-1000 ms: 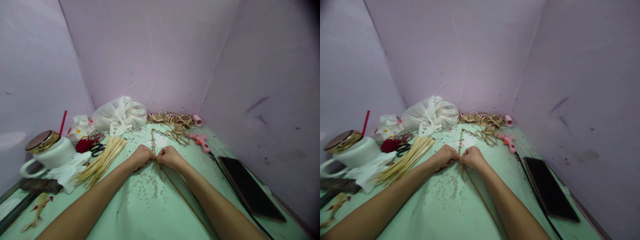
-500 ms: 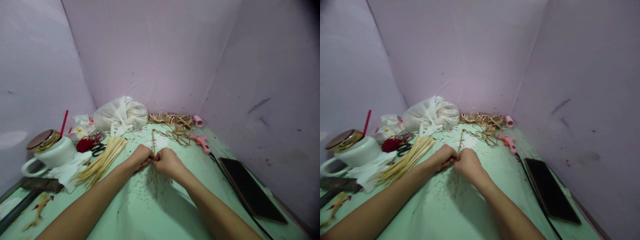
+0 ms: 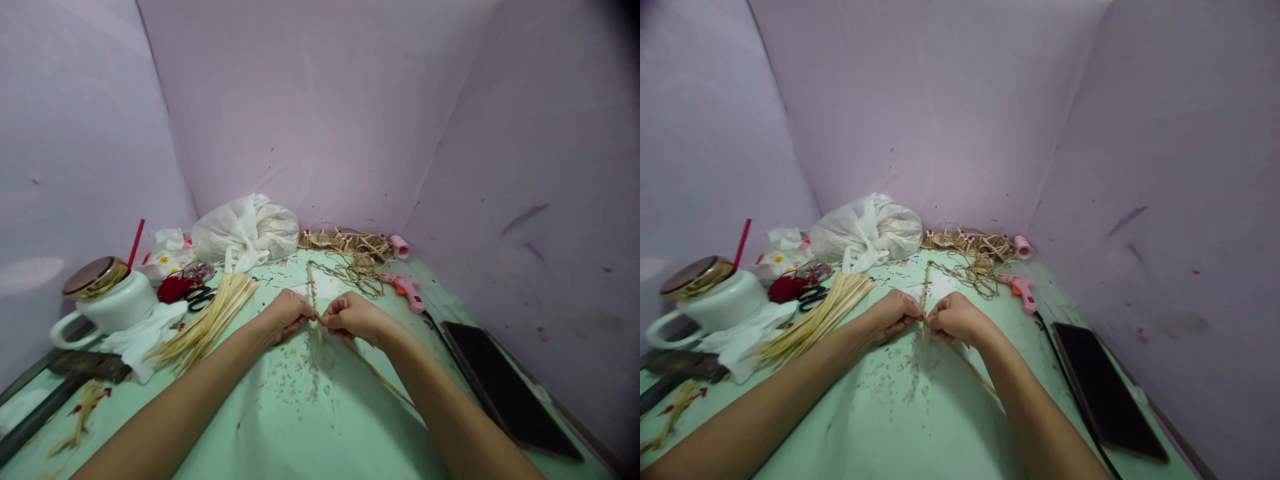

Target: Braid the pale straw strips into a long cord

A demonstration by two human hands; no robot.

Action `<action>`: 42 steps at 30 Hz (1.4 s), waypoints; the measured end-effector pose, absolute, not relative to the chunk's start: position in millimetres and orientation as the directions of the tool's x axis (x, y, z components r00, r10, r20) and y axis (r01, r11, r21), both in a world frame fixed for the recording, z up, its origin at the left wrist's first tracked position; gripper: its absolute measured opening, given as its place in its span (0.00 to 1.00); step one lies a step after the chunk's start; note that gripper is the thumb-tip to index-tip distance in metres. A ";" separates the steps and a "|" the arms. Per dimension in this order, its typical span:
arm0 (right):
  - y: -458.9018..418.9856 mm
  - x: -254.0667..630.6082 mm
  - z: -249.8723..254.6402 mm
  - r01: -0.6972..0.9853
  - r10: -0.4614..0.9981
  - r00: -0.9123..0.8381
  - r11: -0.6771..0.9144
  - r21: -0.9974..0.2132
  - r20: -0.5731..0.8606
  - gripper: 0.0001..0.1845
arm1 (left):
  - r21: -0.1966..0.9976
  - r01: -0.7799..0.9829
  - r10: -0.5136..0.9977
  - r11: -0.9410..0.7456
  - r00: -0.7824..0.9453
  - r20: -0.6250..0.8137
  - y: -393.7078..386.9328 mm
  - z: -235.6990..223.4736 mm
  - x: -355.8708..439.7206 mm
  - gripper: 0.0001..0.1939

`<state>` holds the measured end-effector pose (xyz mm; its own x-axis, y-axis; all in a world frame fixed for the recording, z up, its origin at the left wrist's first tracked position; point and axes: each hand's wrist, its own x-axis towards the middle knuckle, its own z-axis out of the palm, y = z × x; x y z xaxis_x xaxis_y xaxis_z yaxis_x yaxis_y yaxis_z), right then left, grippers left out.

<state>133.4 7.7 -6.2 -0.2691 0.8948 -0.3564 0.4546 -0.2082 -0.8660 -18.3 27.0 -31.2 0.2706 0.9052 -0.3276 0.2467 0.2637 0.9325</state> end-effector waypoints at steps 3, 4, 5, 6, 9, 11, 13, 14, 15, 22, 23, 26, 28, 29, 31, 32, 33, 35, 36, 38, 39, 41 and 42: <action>8.1 134.0 -6.5 0.447 0.899 -0.268 -0.203 -0.871 -0.347 0.04 | 0.934 0.223 0.897 0.279 0.287 -0.337 27.6 -32.0 -18.4 0.03; 8.1 133.3 -7.7 0.454 0.899 -0.272 -0.196 -0.869 -0.345 0.03 | 0.930 0.224 0.891 0.290 0.291 -0.348 27.5 -31.7 -18.2 0.03; 7.7 132.0 -9.4 0.475 0.899 -0.275 -0.180 -0.861 -0.340 0.03 | 0.925 0.232 0.887 0.301 0.290 -0.361 27.2 -31.2 -17.8 0.04; 7.0 129.9 -11.3 0.517 0.903 -0.278 -0.148 -0.843 -0.329 0.03 | 0.918 0.246 0.883 0.311 0.281 -0.375 26.8 -30.5 -17.1 0.04; 2.8 120.5 -16.1 0.706 0.947 -0.260 0.053 -0.706 -0.190 0.05 | 0.895 0.296 0.884 0.333 0.234 -0.406 24.4 -28.0 -14.4 0.05; 0.2 115.2 -16.8 0.787 0.968 -0.244 0.163 -0.595 -0.057 0.07 | 0.898 0.314 0.896 0.309 0.221 -0.385 22.6 -26.3 -12.7 0.06; -0.4 114.2 -15.2 0.797 0.971 -0.236 0.170 -0.580 -0.039 0.07 | 0.906 0.317 0.907 0.281 0.221 -0.359 21.2 -24.7 -11.9 0.07; 0.1 115.8 -13.7 0.781 0.968 -0.233 0.132 -0.611 -0.089 0.06 | 0.907 0.315 0.908 0.279 0.221 -0.356 20.8 -24.0 -12.0 0.07; 1.1 118.4 -12.1 0.753 0.960 -0.234 0.077 -0.654 -0.156 0.06 | 0.908 0.310 0.907 0.280 0.226 -0.357 20.5 -23.5 -12.2 0.07; 7.5 137.0 -3.7 0.480 0.894 -0.288 -0.177 -0.859 -0.345 0.05 | 0.944 0.248 0.906 0.218 0.309 -0.290 22.0 -24.6 -13.8 0.06; 7.9 138.1 -2.8 0.476 0.890 -0.290 -0.186 -0.860 -0.353 0.05 | 0.942 0.248 0.906 0.225 0.303 -0.296 22.7 -25.1 -13.6 0.07; 8.8 140.1 0.3 0.450 0.900 -0.239 -0.230 -0.863 -0.365 0.05 | 0.935 0.263 0.907 0.239 0.283 -0.312 24.3 -25.9 -12.4 0.07; 8.8 139.5 1.4 0.430 0.909 -0.198 -0.256 -0.866 -0.367 0.05 | 0.930 0.287 0.911 0.228 0.275 -0.308 24.5 -26.2 -10.6 0.06; 8.3 137.9 1.0 0.437 0.913 -0.189 -0.250 -0.864 -0.361 0.05 | 0.927 0.302 0.914 0.221 0.268 -0.305 24.2 -26.4 -9.3 0.05; 5.4 131.2 -2.1 0.540 0.925 -0.192 -0.180 -0.822 -0.329 0.05 | 0.919 0.334 0.922 0.211 0.243 -0.300 23.2 -27.1 -6.4 0.06; 3.0 126.1 -4.7 0.621 0.938 -0.195 -0.109 -0.776 -0.288 0.04 | 0.911 0.351 0.926 0.218 0.220 -0.307 22.7 -27.6 -5.1 0.06; 0.0 120.1 -7.9 0.716 0.951 -0.194 -0.029 -0.697 -0.239 0.04 | 0.901 0.363 0.926 0.239 0.195 -0.324 22.3 -28.1 -4.3 0.06; -7.2 107.0 -14.8 0.841 0.983 -0.174 0.115 -0.529 -0.062 0.05 | 0.880 0.362 0.905 0.308 0.173 -0.388 22.0 -29.4 -4.4 0.07; -10.8 100.8 -17.9 0.870 0.985 -0.172 0.150 -0.470 -0.003 0.07 | 0.872 0.350 0.889 0.342 0.179 -0.421 22.1 -30.1 -5.5 0.07; -16.8 91.5 -22.1 0.890 0.985 -0.170 0.171 -0.423 0.039 0.09 | 0.866 0.316 0.862 0.387 0.209 -0.462 22.6 -31.2 -8.8 0.08; -18.6 89.0 -23.0 0.890 0.984 -0.173 0.172 -0.422 0.037 0.10 | 0.873 0.301 0.862 0.383 0.223 -0.455 22.9 -31.6 -10.8 0.08; -18.8 89.5 -22.4 0.880 0.982 -0.188 0.180 -0.439 0.025 0.10 | 0.900 0.285 0.884 0.330 0.241 -0.400 23.7 -31.9 -14.5 0.07; -17.0 92.4 -21.3 0.863 0.977 -0.213 0.189 -0.469 0.001 0.09 | 0.913 0.285 0.895 0.290 0.258 -0.365 24.1 -31.8 -16.1 0.06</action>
<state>92.4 -17.0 -21.3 -0.2135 0.9769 0.0014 0.8629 0.1892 -0.4687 -16.1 24.1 -31.8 0.2575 0.8948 -0.3648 0.2853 0.2903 0.9134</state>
